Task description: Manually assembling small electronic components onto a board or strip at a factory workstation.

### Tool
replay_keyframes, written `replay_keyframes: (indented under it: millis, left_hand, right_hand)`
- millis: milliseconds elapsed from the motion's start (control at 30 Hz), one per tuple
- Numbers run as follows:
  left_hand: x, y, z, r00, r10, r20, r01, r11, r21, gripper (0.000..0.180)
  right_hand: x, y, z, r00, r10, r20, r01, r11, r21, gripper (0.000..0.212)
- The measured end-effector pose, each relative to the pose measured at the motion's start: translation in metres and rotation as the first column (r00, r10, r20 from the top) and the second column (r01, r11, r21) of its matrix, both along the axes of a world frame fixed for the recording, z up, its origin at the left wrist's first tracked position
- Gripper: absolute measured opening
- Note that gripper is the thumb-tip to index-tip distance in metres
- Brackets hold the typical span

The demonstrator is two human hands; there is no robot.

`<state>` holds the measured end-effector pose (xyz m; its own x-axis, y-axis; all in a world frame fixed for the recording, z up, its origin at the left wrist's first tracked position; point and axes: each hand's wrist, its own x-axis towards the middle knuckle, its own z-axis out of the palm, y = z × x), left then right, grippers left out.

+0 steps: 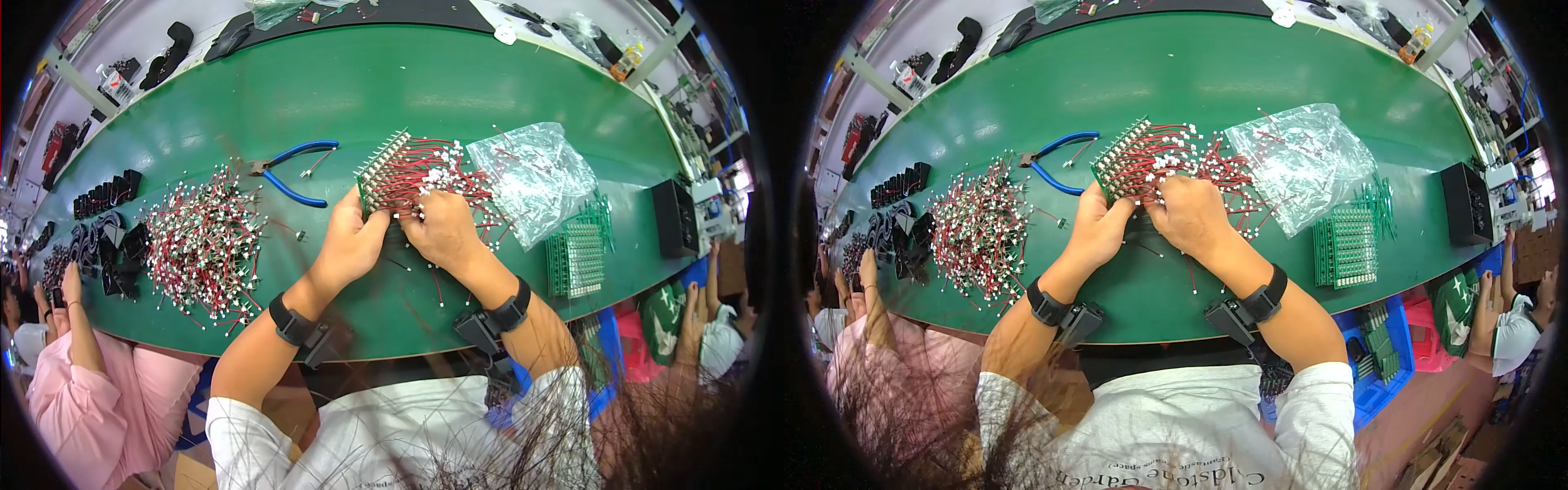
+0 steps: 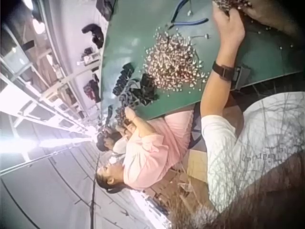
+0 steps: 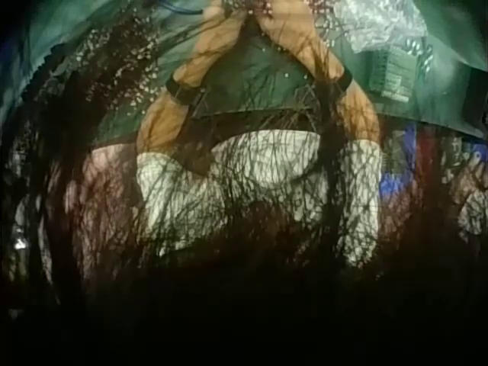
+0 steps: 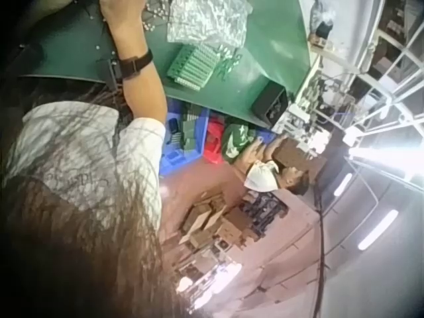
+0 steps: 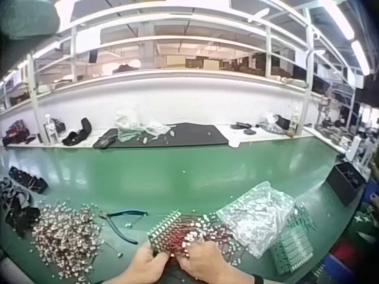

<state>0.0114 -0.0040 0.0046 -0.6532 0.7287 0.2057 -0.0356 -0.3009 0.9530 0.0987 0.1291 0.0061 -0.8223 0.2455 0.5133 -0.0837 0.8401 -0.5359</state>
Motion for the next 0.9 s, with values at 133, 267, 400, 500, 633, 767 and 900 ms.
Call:
replay_keyframes:
  millis: [133,267,400,500,633,767,900]
  left_hand:
    - [0.000,-0.001,0.001,0.998,-0.052,-0.047,0.050,0.998,-0.040,0.036]
    - [-0.001,0.000,0.001,0.997,-0.015,-0.071,0.014,1.000,-0.009,0.031]
    - [-0.003,-0.001,0.003,0.989,0.015,0.145,-0.013,1.000,-0.010,0.031]
    - [-0.008,0.003,0.006,0.972,0.090,0.219,-0.100,0.994,0.033,0.032]
    - [-0.017,0.000,0.008,0.939,0.177,0.294,-0.203,0.978,0.057,0.037]
    - [-0.018,-0.001,0.008,0.926,0.212,0.313,-0.233,0.972,0.032,0.036]
    - [-0.017,0.000,0.009,0.927,0.194,0.322,-0.214,0.976,0.029,0.035]
  right_hand:
    - [-0.001,0.004,-0.009,1.000,0.001,-0.002,-0.001,0.999,0.037,0.015]
    - [-0.001,0.004,-0.008,1.000,-0.020,0.014,0.019,0.998,0.053,0.016]
    - [-0.002,-0.003,0.008,0.996,-0.078,0.049,0.079,0.996,-0.029,0.019]
    - [-0.002,0.000,0.007,0.997,-0.070,0.039,0.071,0.997,-0.029,0.022]
    - [0.001,-0.001,0.012,0.994,-0.016,0.106,0.028,0.993,-0.111,0.023]
    - [0.003,-0.003,0.020,0.988,0.046,0.147,-0.021,0.986,-0.167,0.022]
    - [0.002,-0.002,0.016,0.988,0.090,0.130,-0.069,0.985,-0.157,0.017]
